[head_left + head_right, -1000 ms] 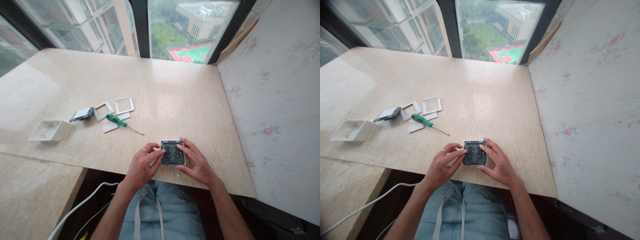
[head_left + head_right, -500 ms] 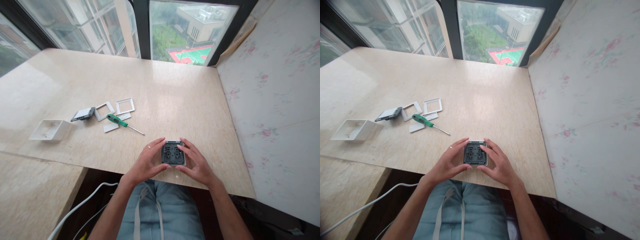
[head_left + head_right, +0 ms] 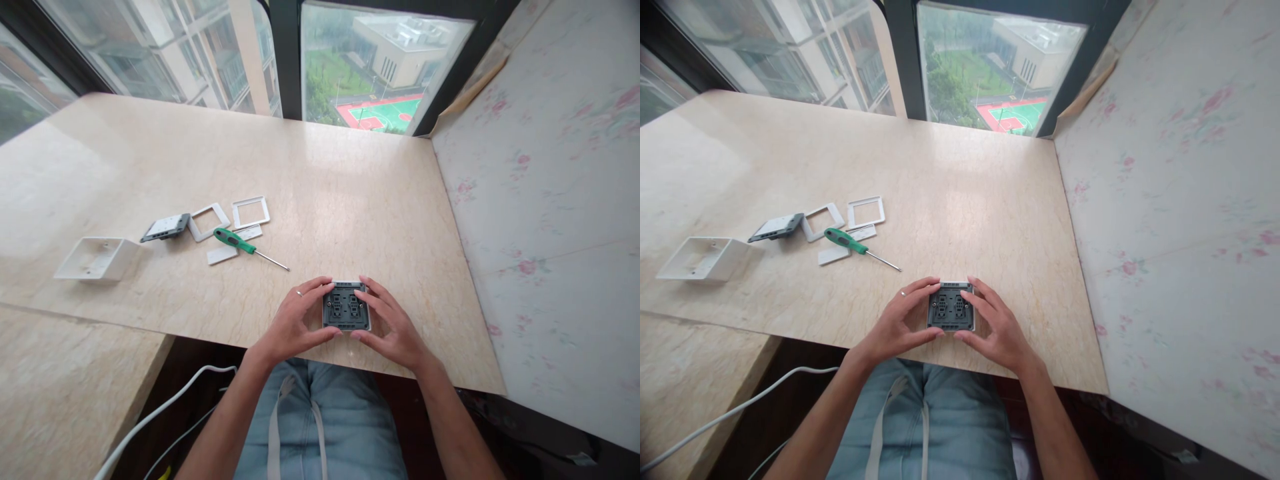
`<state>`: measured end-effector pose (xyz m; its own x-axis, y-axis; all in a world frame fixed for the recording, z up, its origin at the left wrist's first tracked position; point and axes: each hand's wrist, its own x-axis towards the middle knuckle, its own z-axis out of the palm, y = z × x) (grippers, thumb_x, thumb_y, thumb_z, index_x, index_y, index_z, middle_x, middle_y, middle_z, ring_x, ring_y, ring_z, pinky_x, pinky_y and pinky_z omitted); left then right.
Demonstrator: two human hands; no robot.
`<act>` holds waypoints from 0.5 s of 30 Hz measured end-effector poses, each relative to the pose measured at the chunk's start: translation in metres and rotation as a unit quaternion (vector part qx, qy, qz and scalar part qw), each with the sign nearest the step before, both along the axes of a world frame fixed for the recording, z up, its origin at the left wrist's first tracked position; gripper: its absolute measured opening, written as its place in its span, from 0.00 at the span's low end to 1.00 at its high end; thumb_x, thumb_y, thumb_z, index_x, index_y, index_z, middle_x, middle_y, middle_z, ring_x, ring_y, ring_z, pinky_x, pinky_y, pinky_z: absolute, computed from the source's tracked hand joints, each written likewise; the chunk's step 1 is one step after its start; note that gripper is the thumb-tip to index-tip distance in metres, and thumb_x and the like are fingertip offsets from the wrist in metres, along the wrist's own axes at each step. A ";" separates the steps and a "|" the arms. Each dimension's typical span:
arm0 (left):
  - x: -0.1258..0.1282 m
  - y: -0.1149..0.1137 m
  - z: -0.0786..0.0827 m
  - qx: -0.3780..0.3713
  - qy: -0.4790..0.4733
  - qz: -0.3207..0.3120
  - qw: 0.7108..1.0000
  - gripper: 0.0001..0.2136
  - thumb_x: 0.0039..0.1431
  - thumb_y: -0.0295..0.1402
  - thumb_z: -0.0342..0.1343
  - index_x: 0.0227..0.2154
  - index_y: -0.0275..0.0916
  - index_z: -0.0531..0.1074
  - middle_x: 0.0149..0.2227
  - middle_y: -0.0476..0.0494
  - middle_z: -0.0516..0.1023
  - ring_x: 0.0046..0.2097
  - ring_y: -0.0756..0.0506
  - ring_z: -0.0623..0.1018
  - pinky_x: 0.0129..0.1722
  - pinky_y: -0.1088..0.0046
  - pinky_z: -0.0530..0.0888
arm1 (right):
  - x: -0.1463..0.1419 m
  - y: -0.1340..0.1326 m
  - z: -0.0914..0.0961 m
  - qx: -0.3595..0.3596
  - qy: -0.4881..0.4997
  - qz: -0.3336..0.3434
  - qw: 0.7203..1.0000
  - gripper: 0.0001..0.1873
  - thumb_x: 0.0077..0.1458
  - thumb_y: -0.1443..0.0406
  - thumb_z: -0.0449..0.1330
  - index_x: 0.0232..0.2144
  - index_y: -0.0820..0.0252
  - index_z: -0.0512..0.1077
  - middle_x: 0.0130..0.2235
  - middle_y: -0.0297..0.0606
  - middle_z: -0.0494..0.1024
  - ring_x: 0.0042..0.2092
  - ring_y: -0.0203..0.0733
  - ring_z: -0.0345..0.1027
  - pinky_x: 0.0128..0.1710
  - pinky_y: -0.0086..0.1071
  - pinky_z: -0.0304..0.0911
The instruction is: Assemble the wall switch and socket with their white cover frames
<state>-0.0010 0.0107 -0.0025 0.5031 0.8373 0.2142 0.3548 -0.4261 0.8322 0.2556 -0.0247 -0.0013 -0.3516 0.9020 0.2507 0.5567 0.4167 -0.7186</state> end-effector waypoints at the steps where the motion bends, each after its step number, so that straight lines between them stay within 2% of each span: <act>1: 0.000 0.000 0.000 0.005 0.001 0.001 1.000 0.33 0.57 0.43 0.67 0.64 0.49 0.63 0.65 0.38 0.68 0.66 0.36 0.68 0.63 0.51 0.68 | 0.000 0.000 0.000 -0.002 0.001 0.000 1.000 0.36 0.58 0.58 0.67 0.66 0.48 0.62 0.70 0.49 0.60 0.69 0.56 0.56 0.65 0.55 0.62; 6: 0.000 0.000 -0.001 0.017 0.008 0.003 1.000 0.33 0.57 0.43 0.67 0.64 0.48 0.63 0.65 0.38 0.69 0.65 0.36 0.69 0.62 0.52 0.68 | 0.003 -0.001 0.000 -0.021 0.024 0.000 0.999 0.40 0.57 0.57 0.68 0.68 0.46 0.58 0.70 0.47 0.60 0.71 0.54 0.54 0.67 0.56 0.57; 8: 0.000 0.000 -0.001 0.019 0.008 0.004 1.000 0.32 0.57 0.43 0.67 0.64 0.48 0.64 0.65 0.38 0.69 0.65 0.36 0.69 0.62 0.52 0.69 | 0.005 0.000 -0.002 -0.040 0.059 -0.016 0.997 0.39 0.58 0.56 0.67 0.67 0.45 0.59 0.70 0.46 0.61 0.71 0.54 0.53 0.68 0.57 0.55; 12: 0.001 0.000 -0.002 0.026 0.011 0.003 1.000 0.33 0.56 0.42 0.67 0.63 0.46 0.64 0.65 0.38 0.69 0.64 0.37 0.70 0.62 0.54 0.68 | 0.003 0.005 0.002 -0.080 0.195 -0.077 0.975 0.29 0.63 0.55 0.61 0.64 0.44 0.63 0.68 0.43 0.65 0.68 0.52 0.60 0.66 0.55 0.60; 15: 0.002 0.000 -0.002 0.022 0.012 0.004 1.000 0.33 0.55 0.42 0.68 0.62 0.46 0.65 0.65 0.38 0.69 0.64 0.37 0.70 0.62 0.54 0.68 | -0.008 0.016 0.022 -0.064 0.238 -0.129 0.960 0.21 0.65 0.59 0.61 0.59 0.44 0.70 0.64 0.40 0.70 0.66 0.48 0.64 0.66 0.52 0.61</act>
<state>0.0014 0.0108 -0.0043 0.5019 0.8311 0.2397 0.3775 -0.4598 0.8038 0.2474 -0.0089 0.0202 0.0152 0.9777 0.2094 0.2250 0.2007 -0.9535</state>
